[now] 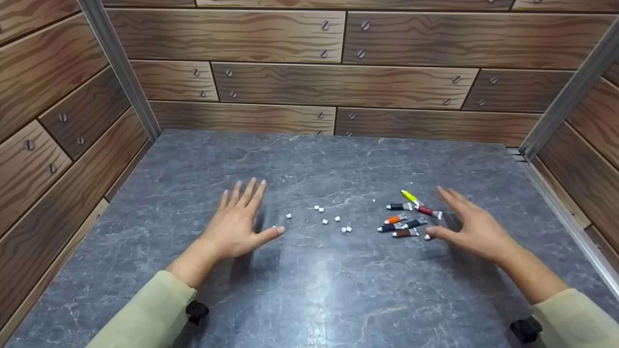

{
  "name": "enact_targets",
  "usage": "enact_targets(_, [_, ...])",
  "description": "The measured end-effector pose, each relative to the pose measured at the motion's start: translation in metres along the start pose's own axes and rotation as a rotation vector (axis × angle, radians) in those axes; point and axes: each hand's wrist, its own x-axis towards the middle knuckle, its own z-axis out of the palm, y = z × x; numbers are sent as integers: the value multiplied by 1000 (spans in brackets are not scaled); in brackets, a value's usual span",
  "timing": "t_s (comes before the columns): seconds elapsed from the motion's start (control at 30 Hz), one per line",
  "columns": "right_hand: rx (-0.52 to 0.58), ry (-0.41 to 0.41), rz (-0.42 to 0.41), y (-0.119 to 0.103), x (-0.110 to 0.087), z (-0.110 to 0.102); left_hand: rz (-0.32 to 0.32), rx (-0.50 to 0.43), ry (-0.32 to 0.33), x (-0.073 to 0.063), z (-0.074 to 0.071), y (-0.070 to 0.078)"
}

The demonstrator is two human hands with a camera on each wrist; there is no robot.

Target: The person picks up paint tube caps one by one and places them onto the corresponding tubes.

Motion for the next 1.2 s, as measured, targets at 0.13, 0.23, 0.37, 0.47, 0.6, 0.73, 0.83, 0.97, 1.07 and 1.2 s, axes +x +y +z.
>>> enact_targets(0.13, [18,21,21,6,6,-4,23,-7,1,6,-2,2])
enact_targets(0.23, [34,24,35,9,10,-6,38,-29,2,13,-4,4])
enact_targets(0.37, [72,34,41,14,14,-8,66,-63,3,24,-5,6])
enact_targets(0.47, [98,44,25,19,18,-8,92,-91,5,32,-5,6])
enact_targets(0.6, [139,61,-19,26,23,-9,125,-138,19,42,-4,6])
enact_targets(0.73, [186,44,-26,29,32,-7,143,-199,24,48,-2,3])
enact_targets(0.83, [229,7,-12,29,38,-4,136,-249,18,50,-1,0])
enact_targets(0.97, [273,-39,21,30,44,-1,113,-315,14,51,1,-1])
enact_targets(1.07, [289,-59,33,31,47,2,115,-370,23,54,2,-2])
enact_targets(1.2, [299,-66,14,33,52,5,132,-462,38,58,5,-3])
